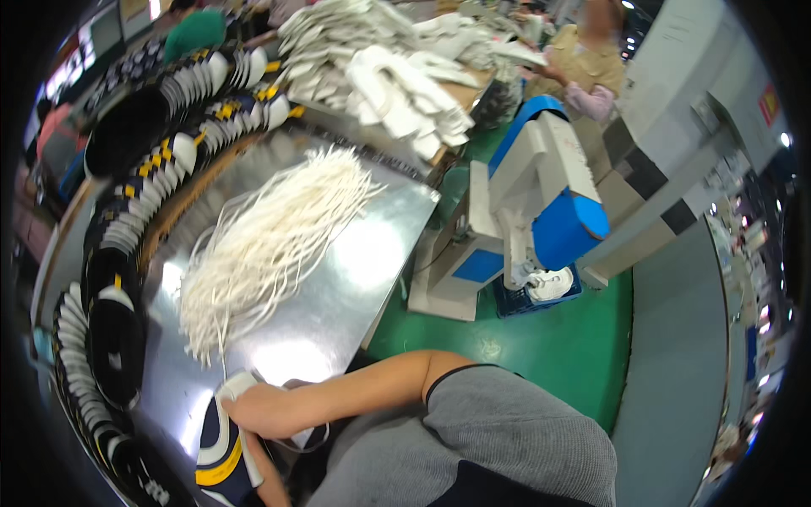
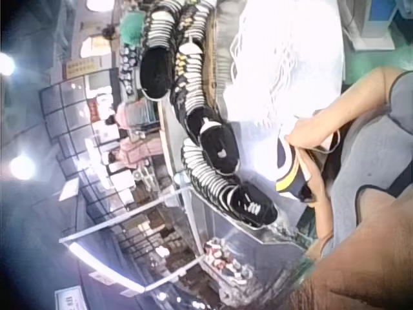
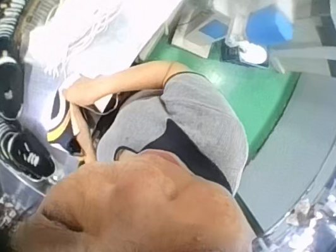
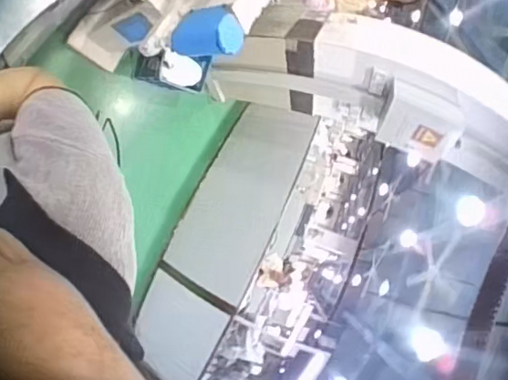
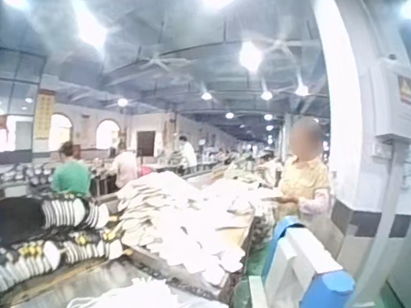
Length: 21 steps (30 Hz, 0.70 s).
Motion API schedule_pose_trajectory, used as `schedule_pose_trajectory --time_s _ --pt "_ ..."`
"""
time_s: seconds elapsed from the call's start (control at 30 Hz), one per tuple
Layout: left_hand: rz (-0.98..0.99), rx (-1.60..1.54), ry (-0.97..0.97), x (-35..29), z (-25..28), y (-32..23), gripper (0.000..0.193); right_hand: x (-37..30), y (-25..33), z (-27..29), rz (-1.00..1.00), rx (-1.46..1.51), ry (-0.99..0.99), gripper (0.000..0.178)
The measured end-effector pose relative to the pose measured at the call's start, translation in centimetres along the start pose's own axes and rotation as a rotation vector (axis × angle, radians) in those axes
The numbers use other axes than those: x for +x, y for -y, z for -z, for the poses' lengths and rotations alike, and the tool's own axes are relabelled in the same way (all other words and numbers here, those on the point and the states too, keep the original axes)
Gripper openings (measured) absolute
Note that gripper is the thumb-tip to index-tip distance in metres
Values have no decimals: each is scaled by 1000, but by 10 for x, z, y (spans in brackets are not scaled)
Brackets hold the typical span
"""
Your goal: The person laces several blue, white, and yellow shoe uppers by hand, threading white laces through the eyelets and securing them at the tongue.
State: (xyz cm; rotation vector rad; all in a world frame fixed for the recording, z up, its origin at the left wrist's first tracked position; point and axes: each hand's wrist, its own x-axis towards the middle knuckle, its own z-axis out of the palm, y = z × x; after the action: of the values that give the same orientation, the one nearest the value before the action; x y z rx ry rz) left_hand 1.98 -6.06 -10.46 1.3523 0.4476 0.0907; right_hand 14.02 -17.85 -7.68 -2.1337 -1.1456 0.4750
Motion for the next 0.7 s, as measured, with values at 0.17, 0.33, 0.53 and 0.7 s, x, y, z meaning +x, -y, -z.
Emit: schedule_pose_trajectory --time_s 0.17,0.33,0.53,0.7 --pt "364 -44 30 -5 8 -58 45 -47 -14 71 -115 135 -307 33" --pt "417 38 -5 8 9 -45 56 -31 -39 42 -119 484 -250 60" --pt "75 362 -5 23 45 -24 32 -6 -19 37 -242 159 -229 58" --pt "62 764 153 35 27 -52 30 -3 -39 43 -388 223 -337 59"
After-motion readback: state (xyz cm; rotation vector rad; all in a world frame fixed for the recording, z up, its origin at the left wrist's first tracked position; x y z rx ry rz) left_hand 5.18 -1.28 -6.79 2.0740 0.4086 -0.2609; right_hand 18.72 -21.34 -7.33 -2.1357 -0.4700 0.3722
